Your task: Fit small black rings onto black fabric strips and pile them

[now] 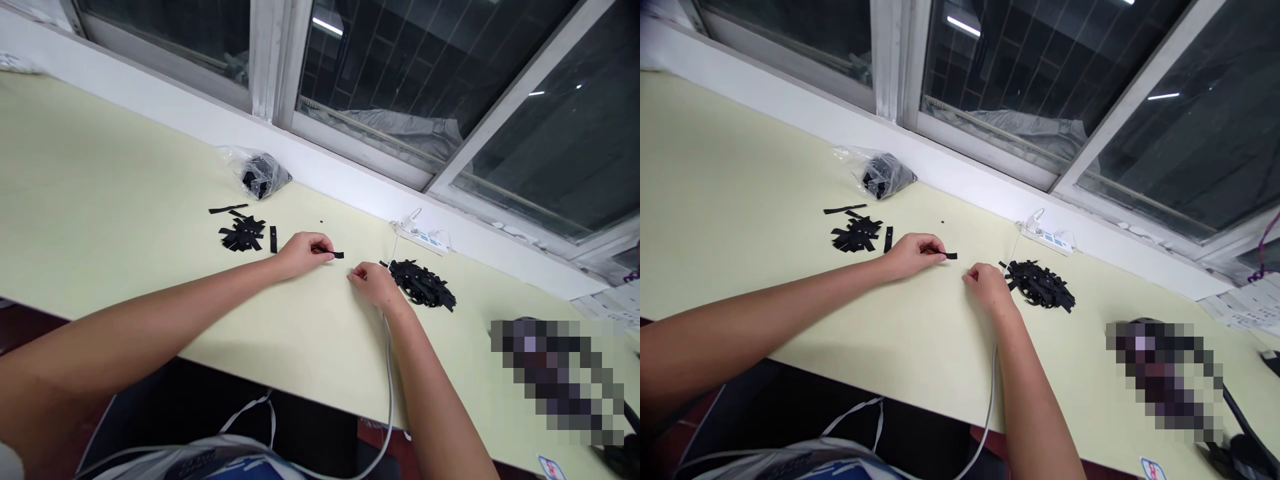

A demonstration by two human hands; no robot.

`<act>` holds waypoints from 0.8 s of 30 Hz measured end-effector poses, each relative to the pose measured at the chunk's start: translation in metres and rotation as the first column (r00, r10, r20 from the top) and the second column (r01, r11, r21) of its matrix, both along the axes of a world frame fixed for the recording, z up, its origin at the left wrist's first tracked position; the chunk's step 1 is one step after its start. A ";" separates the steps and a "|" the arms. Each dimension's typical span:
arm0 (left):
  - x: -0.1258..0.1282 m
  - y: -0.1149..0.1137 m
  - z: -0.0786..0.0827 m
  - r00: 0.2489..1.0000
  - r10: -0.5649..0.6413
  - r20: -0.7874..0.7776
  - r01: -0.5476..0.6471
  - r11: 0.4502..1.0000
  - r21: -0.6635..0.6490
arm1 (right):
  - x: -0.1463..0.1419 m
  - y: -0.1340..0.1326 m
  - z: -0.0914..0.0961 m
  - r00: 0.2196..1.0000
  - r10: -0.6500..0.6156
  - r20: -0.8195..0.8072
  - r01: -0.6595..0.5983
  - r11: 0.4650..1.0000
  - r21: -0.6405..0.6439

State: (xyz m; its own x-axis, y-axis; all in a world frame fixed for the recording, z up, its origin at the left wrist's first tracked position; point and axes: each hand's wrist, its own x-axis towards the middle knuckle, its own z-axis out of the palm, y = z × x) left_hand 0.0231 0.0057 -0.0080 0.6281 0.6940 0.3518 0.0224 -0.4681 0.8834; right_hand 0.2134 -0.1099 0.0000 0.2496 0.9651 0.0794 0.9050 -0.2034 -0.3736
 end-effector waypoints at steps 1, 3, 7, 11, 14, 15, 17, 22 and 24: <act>0.000 0.000 0.000 1.000 0.001 -0.009 -0.001 1.000 0.002 | 0.000 0.000 0.000 1.000 -0.013 -0.002 0.013 1.000 -0.007; 0.001 -0.001 0.001 1.000 0.002 -0.025 -0.002 1.000 0.001 | 0.000 0.001 -0.002 1.000 -0.028 -0.008 0.028 0.999 -0.018; 0.000 -0.004 0.003 0.999 -0.006 -0.044 0.006 1.000 -0.010 | -0.001 0.002 -0.003 0.999 -0.047 -0.008 0.047 0.999 -0.022; 0.000 -0.004 0.002 0.999 -0.011 -0.053 0.011 1.000 -0.007 | -0.002 0.002 0.000 0.999 -0.052 -0.015 0.052 0.998 -0.033; 0.001 -0.004 0.001 0.998 -0.019 -0.053 0.020 1.000 0.008 | -0.003 0.002 0.001 0.999 -0.050 0.008 0.050 0.998 -0.040; 0.001 -0.004 0.000 0.998 -0.021 -0.053 0.022 1.000 0.010 | -0.004 0.002 0.001 0.999 -0.046 0.020 0.047 0.998 -0.037; 0.001 -0.004 0.000 0.999 -0.022 -0.050 0.023 1.000 0.010 | -0.006 0.001 0.001 0.998 -0.031 0.056 0.033 0.999 -0.030; 0.001 -0.004 0.000 0.998 -0.022 -0.053 0.023 1.000 0.017 | -0.010 -0.001 0.001 0.977 0.049 0.210 -0.045 0.999 -0.026; 0.001 -0.003 0.000 0.998 -0.017 -0.060 0.019 0.999 0.027 | -0.008 -0.001 0.002 0.975 0.057 0.216 -0.060 0.998 0.005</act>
State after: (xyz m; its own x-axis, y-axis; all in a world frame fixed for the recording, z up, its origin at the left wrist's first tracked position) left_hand 0.0243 0.0024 -0.0084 0.6612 0.6727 0.3322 0.0661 -0.4933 0.8673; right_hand 0.2051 -0.1107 0.0017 0.1688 0.9762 0.1358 0.9746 -0.1448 -0.1705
